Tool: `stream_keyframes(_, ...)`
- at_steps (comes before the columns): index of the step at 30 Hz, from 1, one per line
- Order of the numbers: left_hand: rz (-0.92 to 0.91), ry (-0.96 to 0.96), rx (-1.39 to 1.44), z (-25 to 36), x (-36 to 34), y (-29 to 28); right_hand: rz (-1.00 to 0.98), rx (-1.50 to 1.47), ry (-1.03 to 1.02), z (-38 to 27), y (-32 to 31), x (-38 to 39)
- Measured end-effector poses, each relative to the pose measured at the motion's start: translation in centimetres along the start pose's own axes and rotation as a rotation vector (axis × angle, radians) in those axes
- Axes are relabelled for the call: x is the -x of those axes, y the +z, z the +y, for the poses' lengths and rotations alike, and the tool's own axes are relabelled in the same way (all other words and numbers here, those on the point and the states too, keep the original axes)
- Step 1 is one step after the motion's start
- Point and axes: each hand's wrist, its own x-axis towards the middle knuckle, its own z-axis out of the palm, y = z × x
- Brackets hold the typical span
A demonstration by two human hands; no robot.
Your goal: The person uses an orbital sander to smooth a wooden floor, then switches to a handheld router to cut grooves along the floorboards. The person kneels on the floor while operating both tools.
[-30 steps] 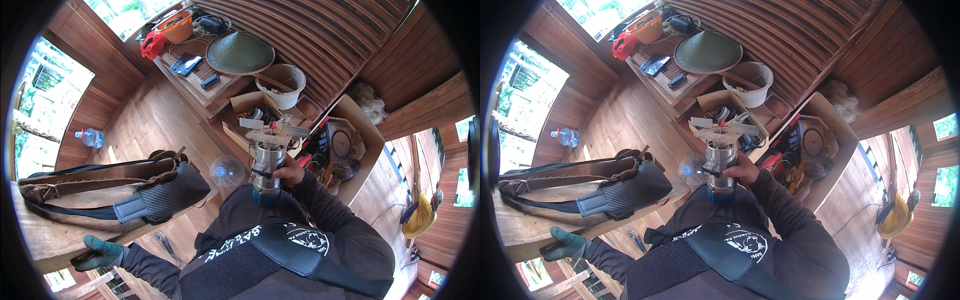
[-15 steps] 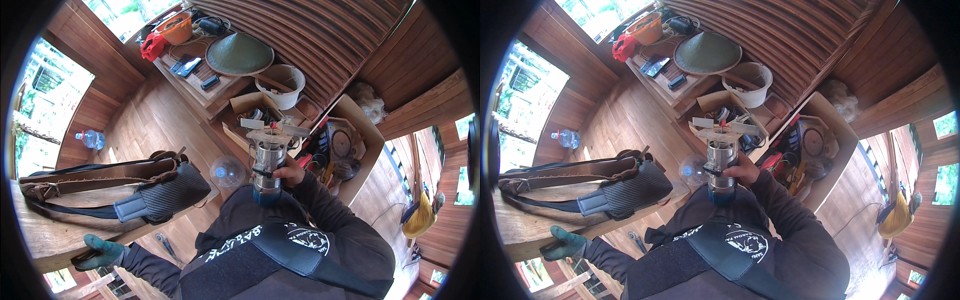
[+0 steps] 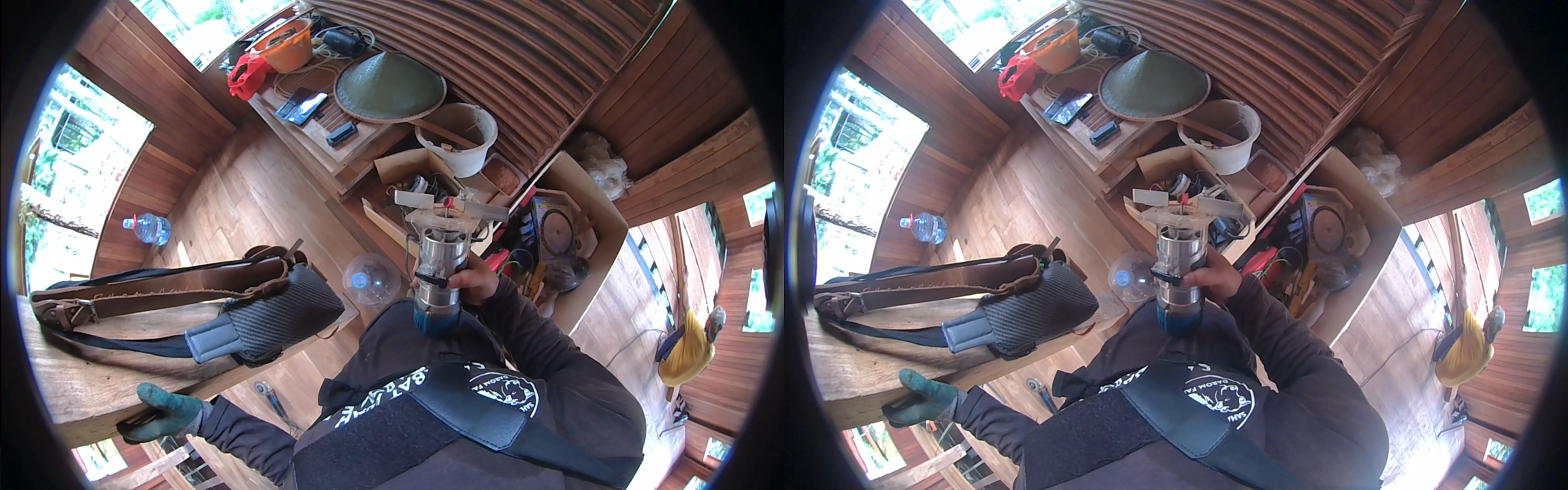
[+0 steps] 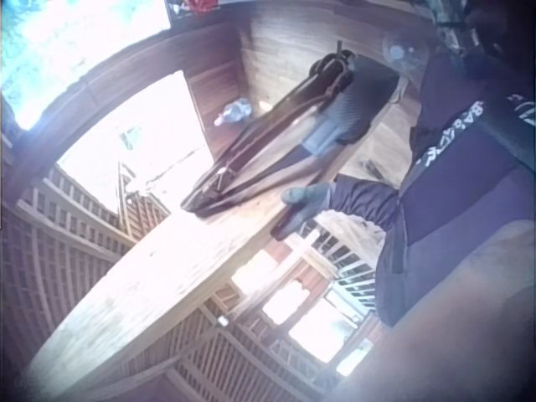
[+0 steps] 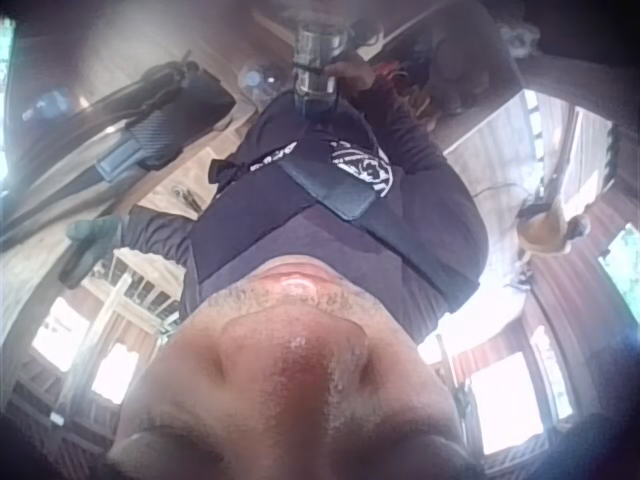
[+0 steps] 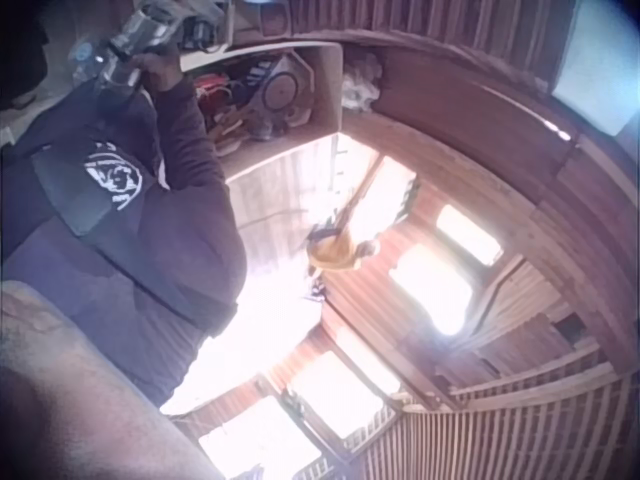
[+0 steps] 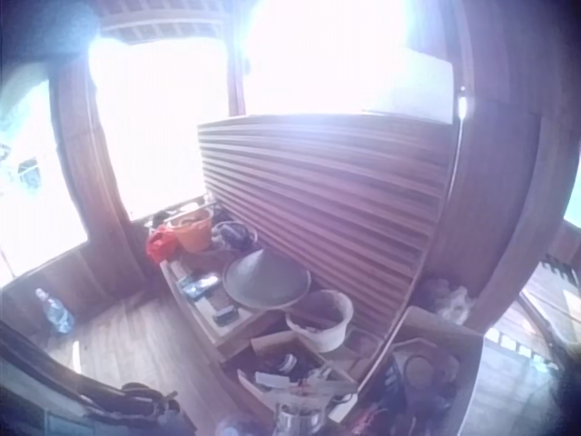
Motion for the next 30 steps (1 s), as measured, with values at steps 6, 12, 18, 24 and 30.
stream_keyframes(6, -0.005, -0.007, 0.035, 0.2, 0.0, 0.1, -0.035, -0.033, 0.021, -0.4, 0.4, -0.2)
stream_keyframes(12, 0.013, 0.015, 0.025, 0.4, -0.1, 0.3, -0.023, -0.055, 0.025, -0.3, 0.5, -0.1)
stream_keyframes(18, 0.015, 0.025, 0.035, 0.6, -0.1, 0.3, -0.032, -0.052, 0.020, -0.4, 0.6, -0.2)
stream_keyframes(24, 0.018, 0.015, 0.009, 1.1, 0.0, 0.3, -0.017, -0.052, 0.021, -0.4, 0.8, -0.1)
stream_keyframes(30, 0.029, 0.035, 0.033, 1.3, -0.1, 0.5, 0.031, -0.041, 0.045, -0.1, 0.5, 0.1)
